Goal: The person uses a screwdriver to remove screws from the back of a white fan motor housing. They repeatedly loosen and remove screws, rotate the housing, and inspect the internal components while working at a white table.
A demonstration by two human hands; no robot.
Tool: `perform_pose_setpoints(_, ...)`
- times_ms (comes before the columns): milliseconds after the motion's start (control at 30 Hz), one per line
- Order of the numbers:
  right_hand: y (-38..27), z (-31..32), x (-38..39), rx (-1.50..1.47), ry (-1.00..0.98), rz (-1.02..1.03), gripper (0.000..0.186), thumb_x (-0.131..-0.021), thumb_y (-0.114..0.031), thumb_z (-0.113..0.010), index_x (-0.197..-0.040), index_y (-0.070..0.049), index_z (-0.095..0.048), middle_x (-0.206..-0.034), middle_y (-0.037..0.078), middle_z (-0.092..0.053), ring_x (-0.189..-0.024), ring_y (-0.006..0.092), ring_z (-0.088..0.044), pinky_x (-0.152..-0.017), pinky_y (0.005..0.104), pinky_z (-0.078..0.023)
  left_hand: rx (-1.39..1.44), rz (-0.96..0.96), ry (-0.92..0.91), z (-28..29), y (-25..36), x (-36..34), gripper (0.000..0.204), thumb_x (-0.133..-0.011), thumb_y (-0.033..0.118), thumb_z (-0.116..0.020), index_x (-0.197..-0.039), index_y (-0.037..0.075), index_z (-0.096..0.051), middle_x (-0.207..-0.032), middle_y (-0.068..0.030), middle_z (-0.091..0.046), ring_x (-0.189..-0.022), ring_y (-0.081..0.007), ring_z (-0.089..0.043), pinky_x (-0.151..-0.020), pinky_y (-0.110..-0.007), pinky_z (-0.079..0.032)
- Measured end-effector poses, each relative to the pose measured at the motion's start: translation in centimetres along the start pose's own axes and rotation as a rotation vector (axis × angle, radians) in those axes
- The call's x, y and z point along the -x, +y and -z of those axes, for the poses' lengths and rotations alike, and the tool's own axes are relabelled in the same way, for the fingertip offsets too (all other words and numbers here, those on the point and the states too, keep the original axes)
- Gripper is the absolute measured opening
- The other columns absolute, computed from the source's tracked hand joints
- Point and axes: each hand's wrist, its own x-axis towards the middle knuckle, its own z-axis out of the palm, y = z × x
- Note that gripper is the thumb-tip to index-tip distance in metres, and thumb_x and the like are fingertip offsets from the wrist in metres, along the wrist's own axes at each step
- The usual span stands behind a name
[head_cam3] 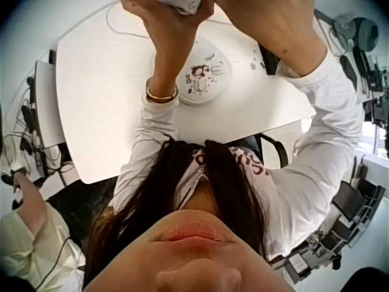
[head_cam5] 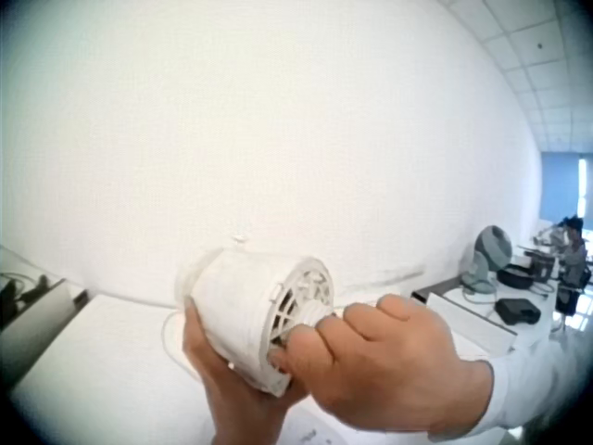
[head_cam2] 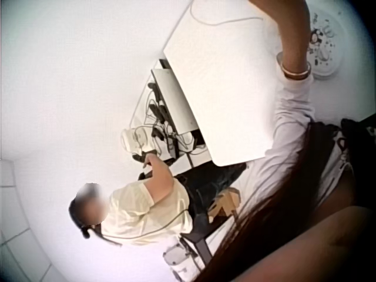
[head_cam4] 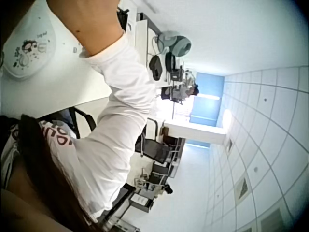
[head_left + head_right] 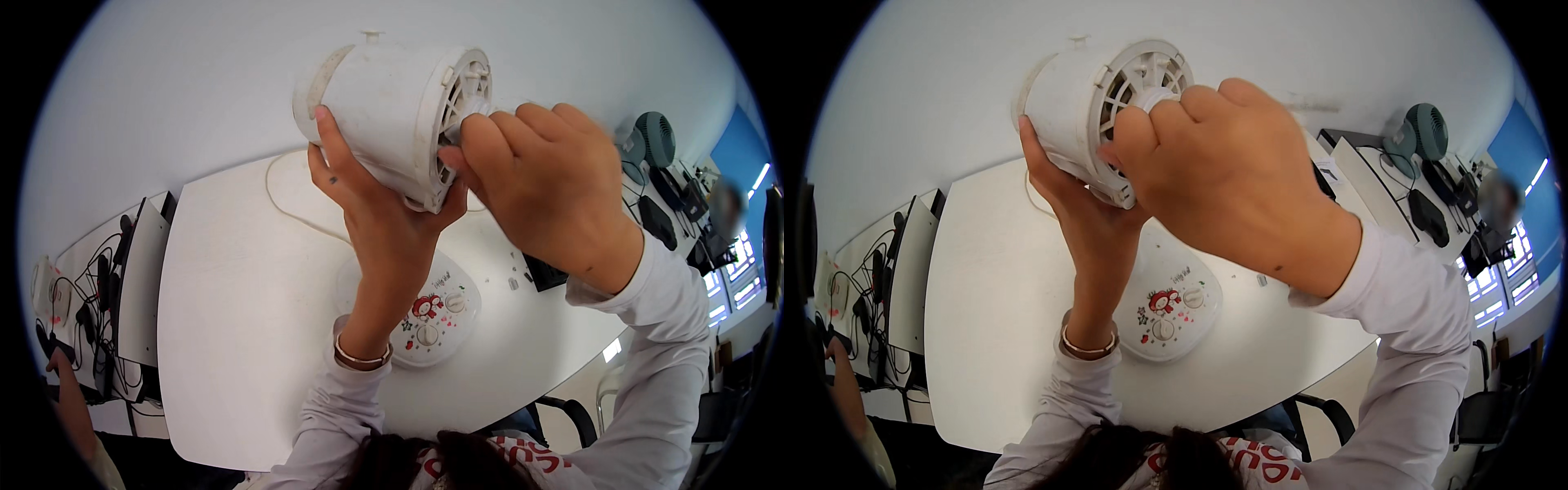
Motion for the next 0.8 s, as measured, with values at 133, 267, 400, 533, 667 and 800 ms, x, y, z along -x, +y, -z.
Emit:
perform_pose_setpoints(133, -0.4, 0.8, -0.4, -0.047, -0.082, -0.024, 0.023, -0.070, -0.016, -0.069, -0.074, -0.009, -0.047, -0.062, 0.001, -0.045, -0.056, 0.0183, -0.046, -0.052, 0.0302, -0.035, 0.076, 0.027, 0.007, 0.0, -0.3, -0.2, 0.123, -0.063, 0.024, -0.087, -0.148, 0.008, 0.000, -0.137, -0.0317, -0.011, -0.119, -0.0422, -0.041, -0.092, -0.047, -0.048)
perform_pose_setpoints(267, -0.3, 1.5, -0.3, -0.033, -0.185, -0.036, 0.018, -0.069, -0.011, -0.065, -0.078, -0.008, -0.050, -0.062, 0.002, -0.046, -0.057, 0.0185, -0.048, -0.054, 0.0303, -0.036, 0.060, 0.031, -0.016, 0.1, -0.2, -0.3, 0.125, -0.060, 0.022, -0.088, -0.148, 0.009, 0.001, -0.138, -0.0298, -0.010, -0.120, -0.0415, -0.041, -0.090, -0.047, -0.050)
perform_pose_setpoints(400, -1.4, 2.5, 0.2, 0.034, -0.245, -0.102, 0.016, -0.073, -0.009, -0.065, -0.083, -0.009, -0.052, -0.058, 0.000, -0.046, -0.055, 0.0183, -0.049, -0.054, 0.0299, -0.037, 0.080, 0.049, -0.027, 0.3, 0.0, -0.4, 0.125, -0.062, 0.020, -0.088, -0.148, 0.009, 0.002, -0.138, -0.0264, -0.012, -0.124, -0.0393, -0.036, -0.096, -0.047, -0.045)
perform_pose_setpoints(533, -1.9, 2.9, -0.4, 0.038, -0.206, -0.209, 0.017, -0.076, -0.012, -0.067, -0.085, -0.011, -0.053, -0.055, -0.001, -0.046, -0.054, 0.0177, -0.049, -0.053, 0.0297, -0.037, 0.098, 0.093, -0.052, 0.4, 0.4, -0.3, 0.122, -0.065, 0.019, -0.087, -0.148, 0.008, 0.003, -0.139, -0.0193, -0.016, -0.133, -0.0349, -0.026, -0.107, -0.046, -0.034)
perform_pose_setpoints(667, -1.2, 2.7, -0.7, -0.028, -0.128, -0.146, 0.016, -0.077, -0.012, -0.069, -0.085, -0.010, -0.055, -0.059, 0.002, -0.048, -0.052, 0.0199, -0.048, -0.051, 0.0303, -0.037, 0.062, 0.017, -0.026, 0.2, -0.3, -0.4, 0.124, -0.060, 0.019, -0.087, -0.147, 0.008, 0.001, -0.137, -0.0313, -0.012, -0.123, -0.0428, -0.036, -0.090, -0.046, -0.050)
perform_pose_setpoints(800, -0.1, 1.9, -0.3, -0.127, 0.073, 0.002, 0.019, -0.074, -0.008, -0.073, -0.086, -0.005, -0.059, -0.062, 0.004, -0.047, -0.051, 0.0209, -0.046, -0.048, 0.0302, -0.038, 0.094, 0.056, -0.022, 0.0, -0.3, -0.3, 0.124, -0.060, 0.020, -0.087, -0.147, 0.007, 0.000, -0.136, -0.0325, -0.014, -0.125, -0.0434, -0.033, -0.090, -0.047, -0.049)
